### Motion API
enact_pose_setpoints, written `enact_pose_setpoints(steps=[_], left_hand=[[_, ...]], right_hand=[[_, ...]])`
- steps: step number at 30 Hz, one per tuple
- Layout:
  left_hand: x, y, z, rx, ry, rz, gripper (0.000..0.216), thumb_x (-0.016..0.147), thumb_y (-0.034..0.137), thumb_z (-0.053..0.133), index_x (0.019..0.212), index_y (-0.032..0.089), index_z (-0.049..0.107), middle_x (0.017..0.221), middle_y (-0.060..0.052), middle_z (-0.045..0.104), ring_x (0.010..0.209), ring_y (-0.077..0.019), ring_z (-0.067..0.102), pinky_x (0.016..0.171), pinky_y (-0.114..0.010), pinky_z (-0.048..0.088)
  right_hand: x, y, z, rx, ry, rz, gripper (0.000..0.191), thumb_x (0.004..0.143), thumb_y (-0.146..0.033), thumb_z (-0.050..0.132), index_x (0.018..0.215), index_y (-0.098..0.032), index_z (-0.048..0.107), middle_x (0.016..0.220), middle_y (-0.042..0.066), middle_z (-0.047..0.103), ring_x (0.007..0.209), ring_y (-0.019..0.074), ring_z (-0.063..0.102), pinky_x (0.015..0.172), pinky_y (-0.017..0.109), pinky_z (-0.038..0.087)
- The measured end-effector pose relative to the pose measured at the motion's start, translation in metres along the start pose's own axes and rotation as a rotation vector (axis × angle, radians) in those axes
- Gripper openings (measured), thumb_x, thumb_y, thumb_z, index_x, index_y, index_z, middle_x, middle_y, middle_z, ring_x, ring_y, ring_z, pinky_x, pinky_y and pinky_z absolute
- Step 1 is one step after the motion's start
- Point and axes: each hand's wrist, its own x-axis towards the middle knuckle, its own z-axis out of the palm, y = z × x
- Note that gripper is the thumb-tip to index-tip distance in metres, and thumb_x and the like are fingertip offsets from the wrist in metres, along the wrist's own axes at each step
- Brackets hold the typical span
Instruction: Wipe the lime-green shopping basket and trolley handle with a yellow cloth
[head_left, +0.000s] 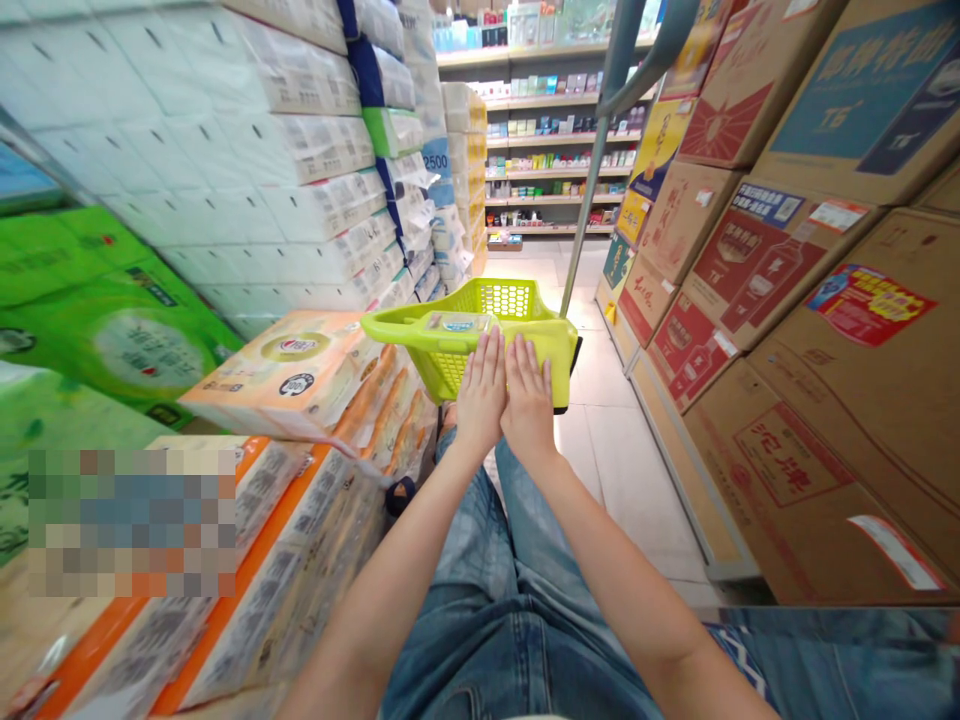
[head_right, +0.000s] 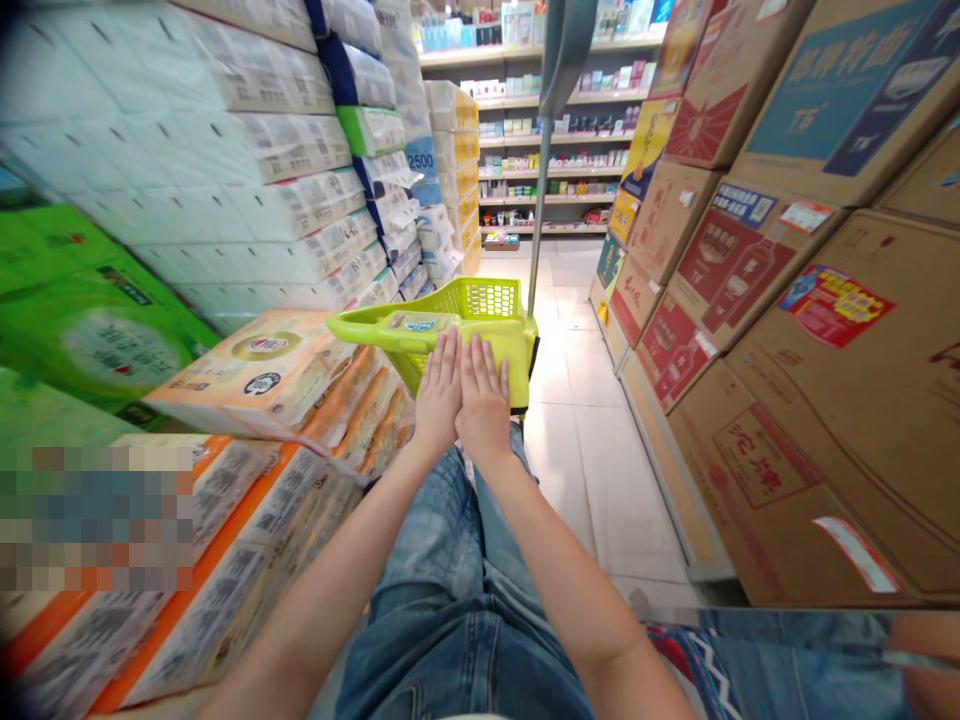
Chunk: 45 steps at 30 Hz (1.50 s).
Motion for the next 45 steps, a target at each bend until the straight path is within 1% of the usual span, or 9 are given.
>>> enact_pose_setpoints(steps=[3,7,13,18,23,29,36,40,45], left_hand=[[0.000,-0.001,-0.002,-0.005,-0.016,0.011,0.068,0.091,0.014,0.037,0.155,0.008,0.017,0.165,-0.013,0.017,0.154,-0.0224,0.006,0.124,-0.044,0.021],[0.000,0.003,-0.005,-0.036,0.010,0.014,0.080,0.081,0.009,0.042,0.156,0.007,0.013,0.165,-0.013,0.016,0.154,-0.0231,0.008,0.123,-0.045,0.022],[0.001,0.007,-0.005,-0.040,0.004,-0.002,0.085,0.078,0.009,0.042,0.156,0.006,0.009,0.165,-0.014,0.015,0.154,-0.0232,0.005,0.123,-0.045,0.020],[0.001,0.006,-0.003,-0.021,0.019,0.000,0.083,0.080,0.009,0.042,0.156,0.005,0.008,0.165,-0.015,0.015,0.154,-0.0232,0.006,0.123,-0.045,0.020],[0.000,0.000,0.000,0.019,0.008,0.004,0.069,0.090,0.013,0.034,0.156,0.011,0.014,0.165,-0.011,0.018,0.153,-0.0218,0.008,0.123,-0.043,0.024],[0.000,0.002,-0.004,-0.014,0.019,0.019,0.079,0.083,0.011,0.040,0.156,0.007,0.011,0.165,-0.014,0.016,0.154,-0.0230,0.008,0.123,-0.045,0.023],[0.000,0.006,-0.004,-0.041,0.033,0.009,0.084,0.078,0.009,0.041,0.156,0.007,0.010,0.165,-0.014,0.017,0.154,-0.0240,0.009,0.123,-0.046,0.022],[0.000,0.005,-0.005,-0.038,0.025,0.007,0.083,0.079,0.009,0.041,0.156,0.006,0.010,0.165,-0.014,0.017,0.154,-0.0228,0.008,0.123,-0.045,0.021],[0.000,0.002,-0.003,-0.030,0.024,0.008,0.078,0.083,0.010,0.038,0.156,0.011,0.011,0.165,-0.011,0.018,0.154,-0.0213,0.009,0.123,-0.045,0.024]], right_hand=[[-0.002,0.002,-0.002,-0.006,-0.016,-0.051,0.071,0.086,-0.006,0.035,0.156,-0.014,0.024,0.161,0.011,0.030,0.152,0.0173,0.016,0.125,0.047,0.016],[-0.009,0.027,-0.013,-0.005,-0.007,-0.083,0.071,0.086,-0.005,0.035,0.155,-0.016,0.026,0.158,0.011,0.036,0.151,0.0177,0.020,0.124,0.049,0.018],[-0.011,0.057,-0.022,0.089,0.137,0.056,0.079,0.079,0.001,0.029,0.156,-0.014,0.023,0.161,0.013,0.030,0.152,0.0178,0.017,0.122,0.052,0.021],[-0.004,0.033,-0.012,0.133,0.154,0.143,0.083,0.078,0.001,0.029,0.157,-0.016,0.016,0.163,0.011,0.024,0.152,0.0173,0.013,0.122,0.052,0.020],[-0.002,0.000,-0.002,0.035,-0.006,0.017,0.074,0.084,-0.004,0.035,0.156,-0.013,0.022,0.162,0.012,0.028,0.152,0.0180,0.014,0.124,0.048,0.016],[-0.008,0.017,-0.016,-0.030,-0.036,-0.035,0.074,0.083,-0.004,0.037,0.155,-0.015,0.025,0.160,0.011,0.032,0.151,0.0180,0.020,0.124,0.049,0.015],[-0.005,0.052,-0.028,0.065,0.122,0.124,0.084,0.075,0.002,0.029,0.156,-0.017,0.023,0.161,0.011,0.030,0.151,0.0178,0.021,0.122,0.054,0.020],[-0.002,0.039,-0.023,0.068,0.128,0.152,0.082,0.075,0.001,0.029,0.155,-0.016,0.024,0.161,0.012,0.030,0.151,0.0185,0.020,0.121,0.055,0.018],[0.001,0.005,-0.014,0.005,0.012,0.065,0.076,0.081,-0.003,0.035,0.156,-0.016,0.024,0.161,0.012,0.030,0.151,0.0200,0.019,0.122,0.054,0.013]])
